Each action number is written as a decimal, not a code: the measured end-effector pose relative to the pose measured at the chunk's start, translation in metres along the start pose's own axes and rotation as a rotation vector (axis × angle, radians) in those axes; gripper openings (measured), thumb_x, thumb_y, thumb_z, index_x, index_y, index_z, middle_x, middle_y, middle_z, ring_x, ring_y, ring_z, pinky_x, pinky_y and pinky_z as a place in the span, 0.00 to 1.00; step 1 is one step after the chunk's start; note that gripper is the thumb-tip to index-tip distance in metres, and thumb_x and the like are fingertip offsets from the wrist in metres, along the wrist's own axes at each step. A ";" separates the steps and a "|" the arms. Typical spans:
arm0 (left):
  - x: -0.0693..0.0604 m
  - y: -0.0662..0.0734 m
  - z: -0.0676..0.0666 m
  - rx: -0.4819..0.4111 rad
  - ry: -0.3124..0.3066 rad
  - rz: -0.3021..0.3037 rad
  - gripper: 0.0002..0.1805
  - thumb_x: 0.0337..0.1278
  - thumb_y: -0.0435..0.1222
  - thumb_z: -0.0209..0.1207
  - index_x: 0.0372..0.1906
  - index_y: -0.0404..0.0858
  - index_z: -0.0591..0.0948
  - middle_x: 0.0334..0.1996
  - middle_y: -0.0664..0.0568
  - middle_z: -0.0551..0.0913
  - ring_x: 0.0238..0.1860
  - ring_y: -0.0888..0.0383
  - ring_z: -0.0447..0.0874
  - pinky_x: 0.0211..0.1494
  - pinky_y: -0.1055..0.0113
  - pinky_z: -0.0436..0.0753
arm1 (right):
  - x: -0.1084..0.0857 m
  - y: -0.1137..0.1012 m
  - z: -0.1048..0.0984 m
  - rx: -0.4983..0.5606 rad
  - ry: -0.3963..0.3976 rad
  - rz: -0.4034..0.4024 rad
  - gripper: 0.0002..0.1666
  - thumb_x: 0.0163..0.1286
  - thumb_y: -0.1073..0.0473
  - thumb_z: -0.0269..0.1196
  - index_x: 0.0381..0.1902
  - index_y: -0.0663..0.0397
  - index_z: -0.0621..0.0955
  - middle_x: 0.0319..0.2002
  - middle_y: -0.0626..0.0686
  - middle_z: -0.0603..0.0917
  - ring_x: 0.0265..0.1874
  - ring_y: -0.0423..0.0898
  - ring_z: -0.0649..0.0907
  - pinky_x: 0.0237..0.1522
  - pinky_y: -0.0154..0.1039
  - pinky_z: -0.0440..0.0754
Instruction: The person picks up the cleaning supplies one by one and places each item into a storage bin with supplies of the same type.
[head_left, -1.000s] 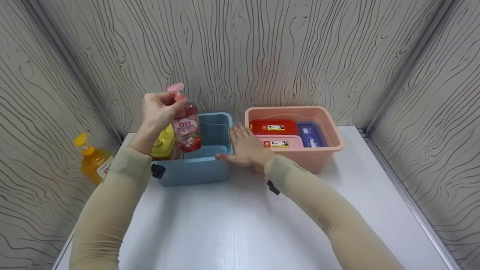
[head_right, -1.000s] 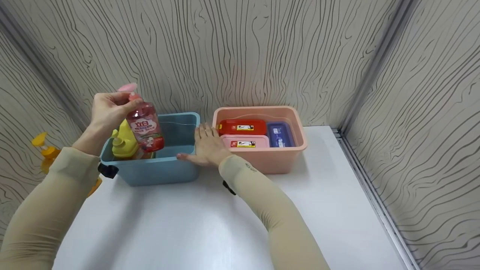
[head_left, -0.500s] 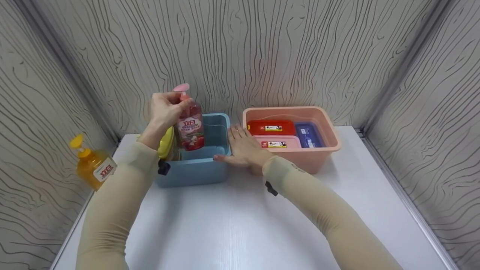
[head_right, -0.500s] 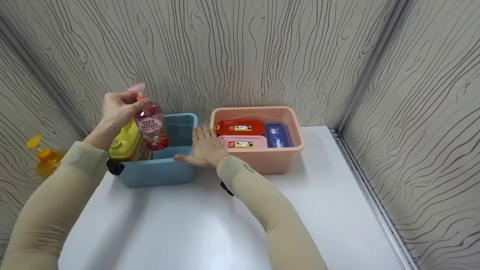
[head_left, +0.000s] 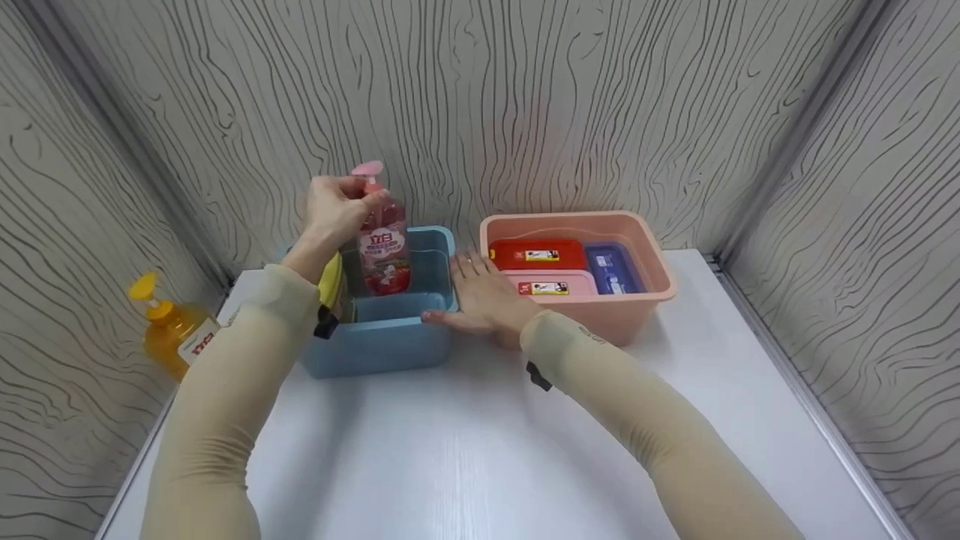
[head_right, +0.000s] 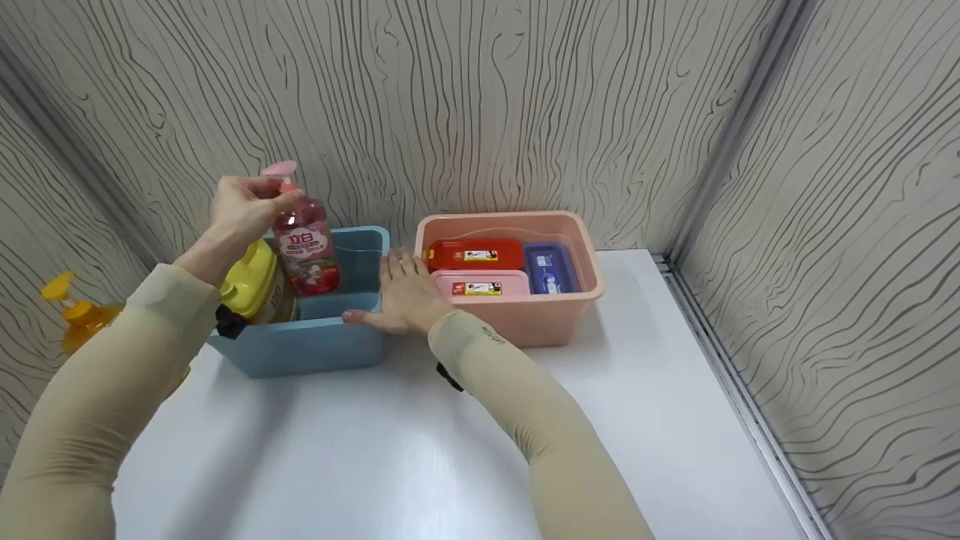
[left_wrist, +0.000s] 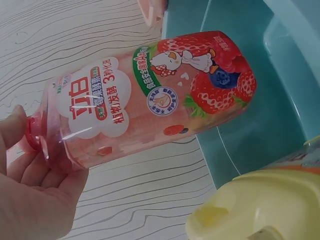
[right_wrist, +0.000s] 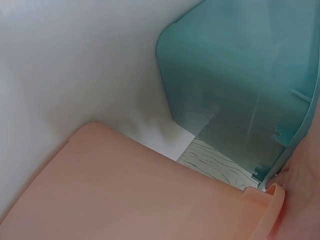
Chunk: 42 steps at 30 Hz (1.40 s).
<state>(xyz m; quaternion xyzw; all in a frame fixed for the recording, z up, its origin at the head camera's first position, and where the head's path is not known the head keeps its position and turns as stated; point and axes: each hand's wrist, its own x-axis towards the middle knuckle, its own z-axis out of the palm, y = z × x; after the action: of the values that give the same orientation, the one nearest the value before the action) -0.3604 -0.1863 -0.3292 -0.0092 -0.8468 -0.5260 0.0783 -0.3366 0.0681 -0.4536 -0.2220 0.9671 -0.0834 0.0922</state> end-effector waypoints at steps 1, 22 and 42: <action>0.002 0.002 0.000 0.008 -0.001 -0.003 0.19 0.79 0.44 0.70 0.64 0.39 0.90 0.54 0.45 0.90 0.50 0.53 0.83 0.53 0.64 0.89 | 0.000 0.000 0.000 -0.003 0.000 -0.003 0.80 0.65 0.02 0.41 0.95 0.51 0.40 0.96 0.54 0.40 0.96 0.59 0.41 0.96 0.57 0.39; 0.019 -0.004 0.014 -0.011 -0.084 -0.011 0.18 0.80 0.45 0.69 0.64 0.40 0.90 0.56 0.44 0.89 0.54 0.48 0.87 0.57 0.60 0.92 | 0.003 -0.007 -0.003 -0.058 -0.013 -0.024 0.80 0.66 0.03 0.39 0.95 0.52 0.40 0.96 0.55 0.40 0.96 0.60 0.41 0.96 0.57 0.40; 0.032 -0.040 0.033 -0.074 -0.084 -0.085 0.18 0.80 0.43 0.69 0.65 0.41 0.89 0.54 0.46 0.87 0.60 0.42 0.86 0.61 0.59 0.88 | 0.000 -0.003 -0.002 -0.058 -0.009 -0.006 0.81 0.65 0.02 0.38 0.95 0.53 0.41 0.96 0.56 0.42 0.96 0.60 0.44 0.96 0.57 0.41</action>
<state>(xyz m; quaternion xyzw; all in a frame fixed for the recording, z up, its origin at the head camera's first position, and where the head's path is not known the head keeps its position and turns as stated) -0.4002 -0.1765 -0.3747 0.0019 -0.8289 -0.5590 0.0201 -0.3357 0.0654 -0.4515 -0.2279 0.9680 -0.0549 0.0897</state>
